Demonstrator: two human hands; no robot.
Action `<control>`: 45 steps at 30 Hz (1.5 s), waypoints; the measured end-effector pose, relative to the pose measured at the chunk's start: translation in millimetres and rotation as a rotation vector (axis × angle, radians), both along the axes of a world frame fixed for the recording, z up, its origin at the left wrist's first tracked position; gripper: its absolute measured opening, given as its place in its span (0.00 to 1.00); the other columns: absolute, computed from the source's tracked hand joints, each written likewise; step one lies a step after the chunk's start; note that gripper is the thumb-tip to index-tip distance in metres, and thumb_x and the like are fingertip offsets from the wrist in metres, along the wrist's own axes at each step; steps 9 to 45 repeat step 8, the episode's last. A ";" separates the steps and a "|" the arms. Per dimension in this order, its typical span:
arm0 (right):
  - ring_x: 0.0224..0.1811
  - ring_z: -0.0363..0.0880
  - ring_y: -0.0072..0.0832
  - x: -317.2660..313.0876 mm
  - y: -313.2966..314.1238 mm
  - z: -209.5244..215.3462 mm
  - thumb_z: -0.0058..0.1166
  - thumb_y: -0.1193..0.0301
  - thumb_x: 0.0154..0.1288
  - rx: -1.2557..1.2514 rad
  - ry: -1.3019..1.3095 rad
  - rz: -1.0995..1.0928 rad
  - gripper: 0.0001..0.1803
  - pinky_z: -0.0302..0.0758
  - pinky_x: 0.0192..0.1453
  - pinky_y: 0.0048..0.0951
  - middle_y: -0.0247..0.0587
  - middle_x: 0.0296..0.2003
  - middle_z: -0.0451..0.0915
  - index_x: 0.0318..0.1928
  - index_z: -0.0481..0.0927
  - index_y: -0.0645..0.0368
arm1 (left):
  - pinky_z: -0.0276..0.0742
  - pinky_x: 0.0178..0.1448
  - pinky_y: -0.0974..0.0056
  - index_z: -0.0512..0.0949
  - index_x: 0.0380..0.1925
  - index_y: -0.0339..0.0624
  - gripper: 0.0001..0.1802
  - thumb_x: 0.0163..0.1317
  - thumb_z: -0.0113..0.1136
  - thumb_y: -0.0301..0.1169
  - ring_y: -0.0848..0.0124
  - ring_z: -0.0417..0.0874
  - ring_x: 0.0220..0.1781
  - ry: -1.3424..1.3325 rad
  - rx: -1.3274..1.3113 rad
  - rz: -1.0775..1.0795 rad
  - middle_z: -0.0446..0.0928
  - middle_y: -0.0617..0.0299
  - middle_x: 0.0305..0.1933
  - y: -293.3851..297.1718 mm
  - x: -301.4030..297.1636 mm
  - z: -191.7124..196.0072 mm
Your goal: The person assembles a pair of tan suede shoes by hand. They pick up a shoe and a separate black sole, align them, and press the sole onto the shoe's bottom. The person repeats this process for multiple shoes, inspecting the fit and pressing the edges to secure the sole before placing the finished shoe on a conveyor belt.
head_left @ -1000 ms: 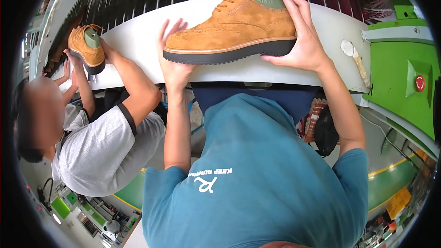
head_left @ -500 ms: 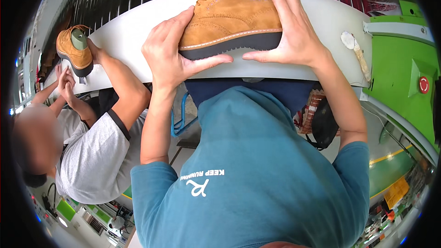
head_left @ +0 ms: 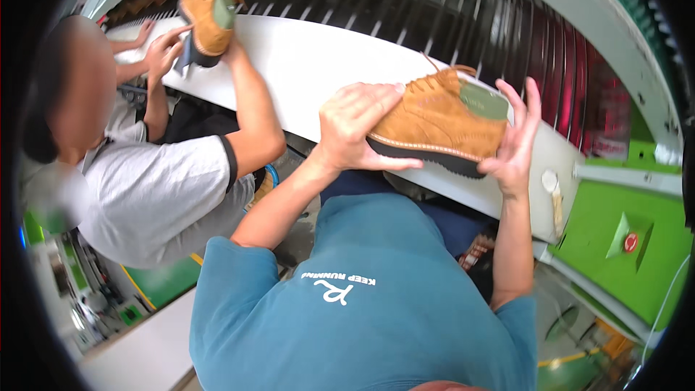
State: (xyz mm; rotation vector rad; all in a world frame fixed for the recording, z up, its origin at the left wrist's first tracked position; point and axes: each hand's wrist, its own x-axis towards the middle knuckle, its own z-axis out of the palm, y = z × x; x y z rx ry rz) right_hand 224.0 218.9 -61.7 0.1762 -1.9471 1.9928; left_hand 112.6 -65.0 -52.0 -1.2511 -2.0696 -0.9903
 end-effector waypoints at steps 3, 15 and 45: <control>0.81 0.79 0.44 -12.9 2.1 -3.0 0.81 0.64 0.67 -0.233 -0.042 0.046 0.59 0.71 0.88 0.46 0.56 0.85 0.66 0.89 0.57 0.66 | 0.89 0.64 0.50 0.90 0.60 0.35 0.53 0.41 0.92 0.64 0.53 0.97 0.57 -0.010 0.026 0.028 0.94 0.50 0.56 -8.0 4.1 -0.3; 0.83 0.77 0.46 -9.5 -6.3 -3.9 0.72 0.68 0.75 -0.249 -0.256 0.037 0.41 0.59 0.94 0.48 0.59 0.77 0.80 0.83 0.72 0.68 | 0.69 0.86 0.35 0.88 0.64 0.48 0.53 0.43 0.89 0.70 0.47 0.81 0.81 -0.099 0.124 0.038 0.83 0.51 0.76 -22.2 5.7 2.2; 0.83 0.77 0.46 -9.5 -6.3 -3.9 0.72 0.68 0.75 -0.249 -0.256 0.037 0.41 0.59 0.94 0.48 0.59 0.77 0.80 0.83 0.72 0.68 | 0.69 0.86 0.35 0.88 0.64 0.48 0.53 0.43 0.89 0.70 0.47 0.81 0.81 -0.099 0.124 0.038 0.83 0.51 0.76 -22.2 5.7 2.2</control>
